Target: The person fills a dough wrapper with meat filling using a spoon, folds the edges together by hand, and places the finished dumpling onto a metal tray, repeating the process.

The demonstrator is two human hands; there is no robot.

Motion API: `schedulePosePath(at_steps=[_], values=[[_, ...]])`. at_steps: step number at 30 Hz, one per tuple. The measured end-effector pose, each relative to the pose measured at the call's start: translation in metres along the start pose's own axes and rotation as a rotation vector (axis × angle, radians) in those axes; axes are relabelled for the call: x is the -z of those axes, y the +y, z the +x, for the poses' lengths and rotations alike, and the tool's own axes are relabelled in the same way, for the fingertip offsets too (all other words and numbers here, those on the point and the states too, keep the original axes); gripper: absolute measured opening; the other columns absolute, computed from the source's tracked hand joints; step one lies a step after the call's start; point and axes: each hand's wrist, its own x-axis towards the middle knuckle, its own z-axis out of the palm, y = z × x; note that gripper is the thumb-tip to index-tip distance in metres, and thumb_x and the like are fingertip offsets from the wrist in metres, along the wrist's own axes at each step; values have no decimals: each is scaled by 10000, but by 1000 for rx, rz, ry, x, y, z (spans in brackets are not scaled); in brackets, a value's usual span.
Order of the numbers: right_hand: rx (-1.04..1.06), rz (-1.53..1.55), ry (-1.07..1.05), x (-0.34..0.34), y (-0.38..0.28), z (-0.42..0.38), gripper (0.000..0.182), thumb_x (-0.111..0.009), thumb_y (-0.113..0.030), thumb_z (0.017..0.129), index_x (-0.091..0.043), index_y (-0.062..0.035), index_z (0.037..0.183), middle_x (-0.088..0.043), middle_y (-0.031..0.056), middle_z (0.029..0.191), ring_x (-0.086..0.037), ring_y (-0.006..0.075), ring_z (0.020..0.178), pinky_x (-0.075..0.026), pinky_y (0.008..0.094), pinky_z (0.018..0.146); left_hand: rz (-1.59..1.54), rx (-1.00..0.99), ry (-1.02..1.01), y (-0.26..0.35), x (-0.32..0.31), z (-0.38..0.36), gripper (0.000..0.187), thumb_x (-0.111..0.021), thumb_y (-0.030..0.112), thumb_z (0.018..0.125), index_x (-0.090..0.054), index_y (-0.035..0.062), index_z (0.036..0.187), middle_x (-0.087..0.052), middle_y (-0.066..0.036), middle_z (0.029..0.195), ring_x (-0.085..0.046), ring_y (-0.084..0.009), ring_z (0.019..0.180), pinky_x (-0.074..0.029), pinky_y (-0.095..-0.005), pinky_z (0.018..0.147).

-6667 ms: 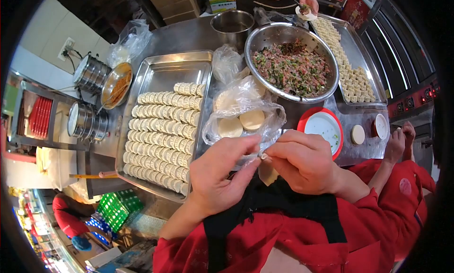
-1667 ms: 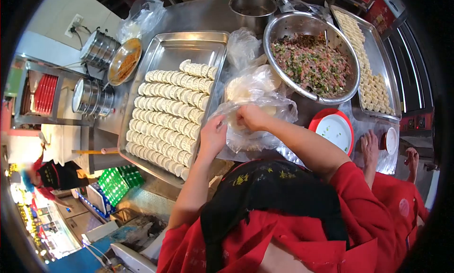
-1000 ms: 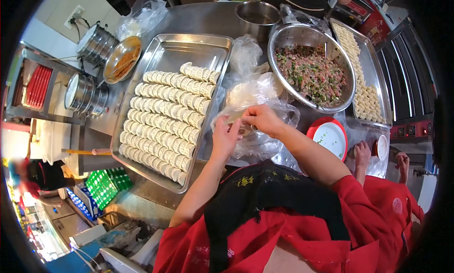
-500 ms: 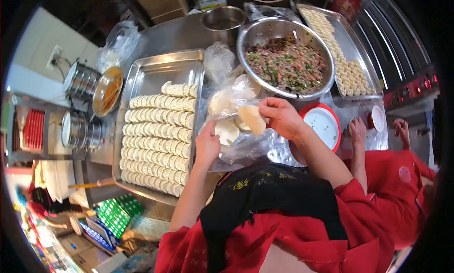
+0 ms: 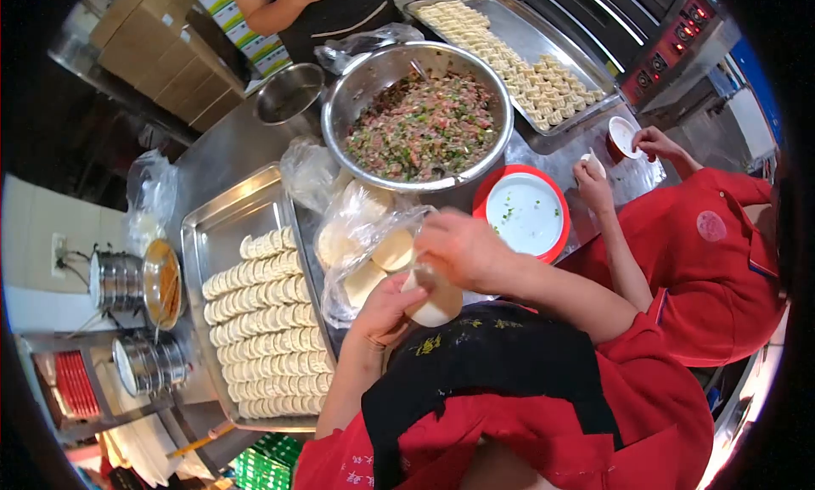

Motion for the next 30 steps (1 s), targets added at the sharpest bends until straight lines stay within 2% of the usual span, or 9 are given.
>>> schedulePosePath(at_steps=[2, 4, 5, 7, 14, 18, 20, 26, 30], values=[[-8, -426, 36, 15, 19, 11, 174, -682, -117, 701, -591, -72, 842, -568, 99, 904, -548, 293, 899, -478, 376, 704, -275, 70, 184, 7, -10, 3, 353, -573, 94, 894, -504, -28, 1218, -607, -114, 1124, -624, -230, 995, -503, -362, 893], [15, -647, 155, 26, 35, 21, 104, -587, -91, 740, -612, -47, 831, -578, 136, 884, -580, 304, 873, -484, 413, 687, -382, 18, 184, 1, -3, 14, 357, -564, 92, 907, -486, -23, 1236, -595, -141, 1156, -609, -269, 1043, -480, -411, 946], [11, -651, 144, 28, 46, 24, 104, -587, -91, 740, -612, -47, 831, -578, 136, 884, -580, 304, 873, -484, 413, 687, -431, -73, 211, -1, 0, 18, 369, -553, 79, 906, -470, -27, 1249, -583, -150, 1178, -591, -283, 1079, -464, -421, 968], [-305, -568, -259, 31, 68, 34, 120, -587, -81, 744, -636, -46, 848, -613, 144, 837, -635, 333, 808, -513, 433, 666, -491, -165, 233, 4, 5, 27, 381, -543, 66, 906, -453, -30, 1263, -570, -158, 1200, -574, -296, 1115, -448, -431, 990], [-356, -515, -461, 33, 107, 71, 88, -605, -107, 737, -626, -22, 727, -640, 199, 809, -642, 374, 765, -514, 456, 650, -540, -189, 55, 25, 3, 48, 383, -490, 53, 926, -409, -59, 1283, -500, -226, 1297, -519, -338, 1192, -414, -435, 1032], [-358, -526, -398, 58, 104, 73, 94, -598, -111, 743, -607, -19, 732, -626, 193, 799, -629, 392, 736, -500, 475, 636, -545, -79, 154, 28, 8, 59, 394, -467, 210, 979, -429, -48, 1275, -527, -223, 1267, -547, -329, 1158, -434, -427, 1008], [-274, -513, -167, 76, 102, 64, 73, -573, -94, 749, -585, -22, 747, -618, 176, 781, -628, 381, 696, -501, 469, 614, -524, -78, 176, 28, 9, 62, 425, -442, 256, 988, -431, -61, 1270, -534, -233, 1252, -549, -343, 1149, -440, -442, 999], [-283, -582, -268, 66, 105, 45, 53, -556, -12, 730, -505, -28, 727, -561, 153, 673, -589, 364, 622, -467, 452, 529, -462, -37, 229, 30, 12, 74, 472, -383, 317, 1006, -453, -87, 1242, -571, -235, 1198, -579, -333, 1108, -449, -437, 989], [-346, -416, -392, 64, 98, 49, 53, -553, -55, 743, -563, -12, 771, -603, 176, 719, -621, 375, 684, -499, 463, 598, -427, -2, 242, 28, 12, 77, 478, -365, 323, 1011, -456, -86, 1241, -578, -226, 1192, -582, -322, 1106, -447, -429, 990]])
